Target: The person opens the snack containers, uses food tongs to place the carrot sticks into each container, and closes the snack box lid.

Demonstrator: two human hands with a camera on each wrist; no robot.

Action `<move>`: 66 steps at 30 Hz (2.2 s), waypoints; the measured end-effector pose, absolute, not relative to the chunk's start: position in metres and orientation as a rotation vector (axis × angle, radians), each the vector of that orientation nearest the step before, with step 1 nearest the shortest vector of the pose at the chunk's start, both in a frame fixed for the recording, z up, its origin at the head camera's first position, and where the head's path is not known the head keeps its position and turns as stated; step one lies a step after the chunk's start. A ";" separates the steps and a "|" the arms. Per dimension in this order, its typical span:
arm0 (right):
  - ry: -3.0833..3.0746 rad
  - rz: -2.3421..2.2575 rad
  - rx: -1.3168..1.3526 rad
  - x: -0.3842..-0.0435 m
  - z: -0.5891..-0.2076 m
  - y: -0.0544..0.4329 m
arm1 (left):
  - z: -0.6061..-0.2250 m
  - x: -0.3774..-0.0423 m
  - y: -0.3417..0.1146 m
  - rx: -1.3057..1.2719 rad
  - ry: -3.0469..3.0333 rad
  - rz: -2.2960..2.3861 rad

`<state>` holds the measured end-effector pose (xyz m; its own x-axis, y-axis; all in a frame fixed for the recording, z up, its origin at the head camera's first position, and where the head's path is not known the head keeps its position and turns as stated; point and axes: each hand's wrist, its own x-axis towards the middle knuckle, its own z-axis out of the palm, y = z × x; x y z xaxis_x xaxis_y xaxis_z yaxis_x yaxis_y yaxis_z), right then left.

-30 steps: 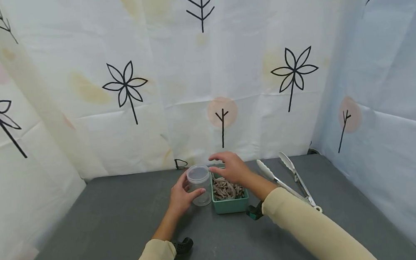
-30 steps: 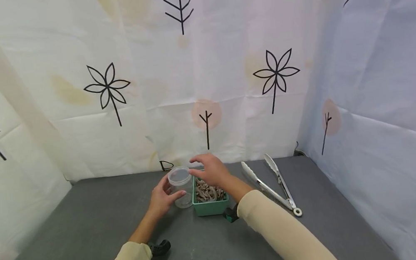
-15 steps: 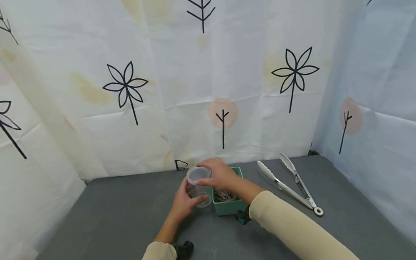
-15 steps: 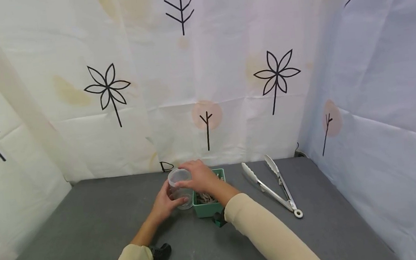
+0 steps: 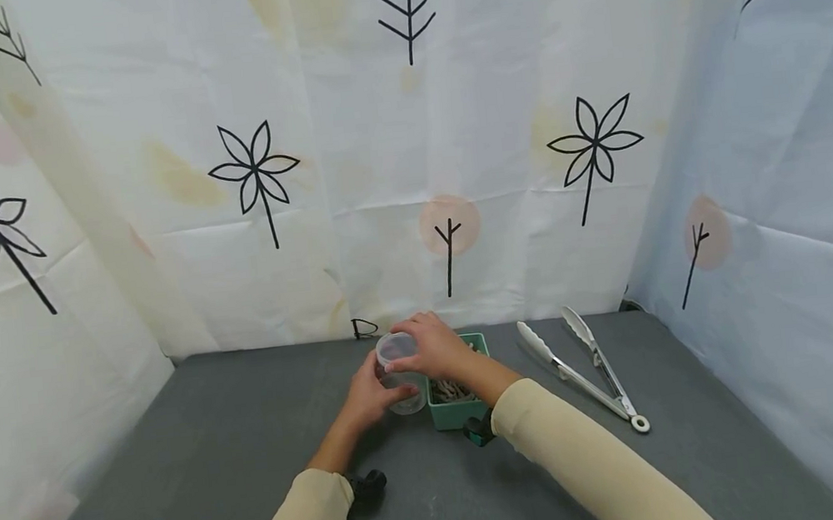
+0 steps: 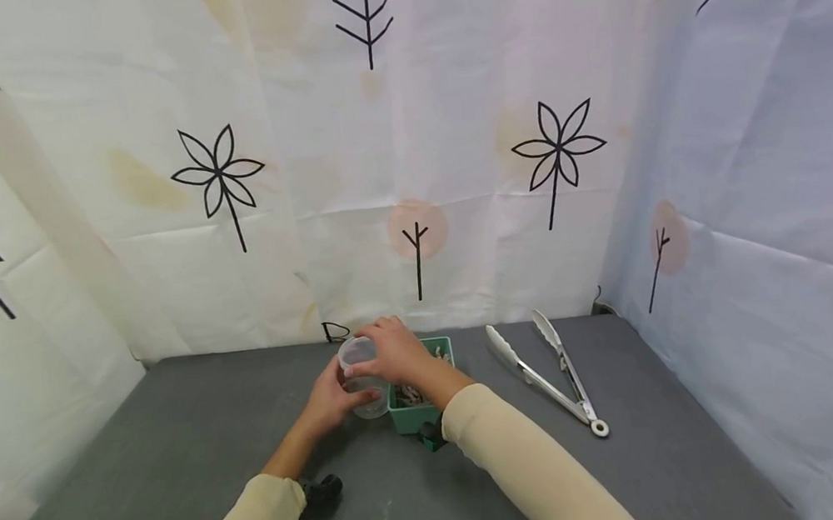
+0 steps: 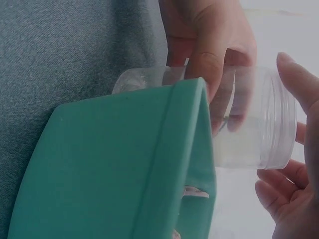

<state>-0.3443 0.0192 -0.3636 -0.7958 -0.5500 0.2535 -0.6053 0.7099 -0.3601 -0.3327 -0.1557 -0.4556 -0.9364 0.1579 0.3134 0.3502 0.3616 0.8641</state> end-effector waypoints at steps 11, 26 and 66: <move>-2.807 0.729 0.994 -0.346 -0.362 0.019 | -0.451 -0.339 -0.162 -0.508 -2.529 -1.485; -2.827 0.753 1.135 -0.352 -0.358 0.025 | -0.447 -0.339 -0.162 -0.471 -2.565 -1.430; -2.877 0.712 0.976 -0.345 -0.347 0.020 | -0.445 -0.338 -0.164 -0.508 -2.621 -1.444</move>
<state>-0.3454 0.0204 -0.3471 -0.8041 -0.5719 0.1624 -0.5816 0.7001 -0.4143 -0.3385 -0.1639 -0.4448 -0.9385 0.2376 0.2505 0.3387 0.4928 0.8015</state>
